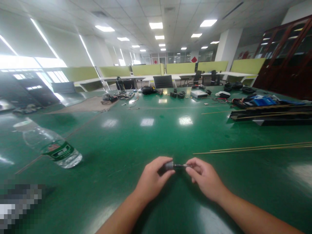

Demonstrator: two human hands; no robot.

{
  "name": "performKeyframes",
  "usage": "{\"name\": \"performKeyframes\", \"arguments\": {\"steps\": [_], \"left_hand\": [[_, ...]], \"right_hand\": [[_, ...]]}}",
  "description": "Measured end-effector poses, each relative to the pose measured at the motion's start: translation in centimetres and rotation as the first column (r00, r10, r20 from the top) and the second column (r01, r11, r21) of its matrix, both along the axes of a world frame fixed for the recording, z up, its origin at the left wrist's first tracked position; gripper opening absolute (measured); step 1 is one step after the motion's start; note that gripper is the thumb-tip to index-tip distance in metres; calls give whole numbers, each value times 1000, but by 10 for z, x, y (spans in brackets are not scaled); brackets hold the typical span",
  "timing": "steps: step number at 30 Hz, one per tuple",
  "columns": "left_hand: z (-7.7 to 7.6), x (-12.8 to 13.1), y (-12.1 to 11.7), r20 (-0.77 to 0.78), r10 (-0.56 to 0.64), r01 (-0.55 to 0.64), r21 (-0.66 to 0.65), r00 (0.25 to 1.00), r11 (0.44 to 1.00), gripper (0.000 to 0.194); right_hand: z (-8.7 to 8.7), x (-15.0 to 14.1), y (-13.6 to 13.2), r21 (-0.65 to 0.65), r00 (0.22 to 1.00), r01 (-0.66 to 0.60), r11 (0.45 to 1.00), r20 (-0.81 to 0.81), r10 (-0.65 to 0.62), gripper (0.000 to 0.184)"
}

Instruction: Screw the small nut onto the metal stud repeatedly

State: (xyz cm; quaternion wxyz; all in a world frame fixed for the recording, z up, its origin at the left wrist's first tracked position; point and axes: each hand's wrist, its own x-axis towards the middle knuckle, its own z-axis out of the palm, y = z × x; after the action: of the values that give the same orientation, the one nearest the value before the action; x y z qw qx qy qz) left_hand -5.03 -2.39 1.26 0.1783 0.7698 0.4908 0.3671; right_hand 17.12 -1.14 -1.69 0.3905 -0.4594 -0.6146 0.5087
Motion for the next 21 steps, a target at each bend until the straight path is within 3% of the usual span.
{"name": "performKeyframes", "arguments": {"steps": [3,6,9,11,14,18,21], "left_hand": [[3,-5,3,-3,48,-48,41,999,998,28],[9,-14,8,28,220,-221,70,975,973,29],[15,-23,12,143,381,-379,-43,913,924,38],[21,-26,13,295,431,-393,-181,853,901,45],[33,-30,9,484,452,-321,-331,750,887,58],[47,-51,-14,432,463,-285,-415,774,864,62],[43,-91,-45,325,505,-388,-362,799,847,56]], "right_hand": [[1,1,2,-6,997,36,999,-73,-37,26],[0,2,5,1,990,43,999,-136,-42,32],[-2,2,7,11,987,13,1000,-160,-11,42],[-3,2,7,-6,984,-2,1000,-179,1,47],[-4,0,6,-50,978,-25,998,-209,14,50],[-2,-1,4,-58,976,-66,996,-211,52,50],[-2,-2,3,-56,979,-79,995,-190,67,50]]}}
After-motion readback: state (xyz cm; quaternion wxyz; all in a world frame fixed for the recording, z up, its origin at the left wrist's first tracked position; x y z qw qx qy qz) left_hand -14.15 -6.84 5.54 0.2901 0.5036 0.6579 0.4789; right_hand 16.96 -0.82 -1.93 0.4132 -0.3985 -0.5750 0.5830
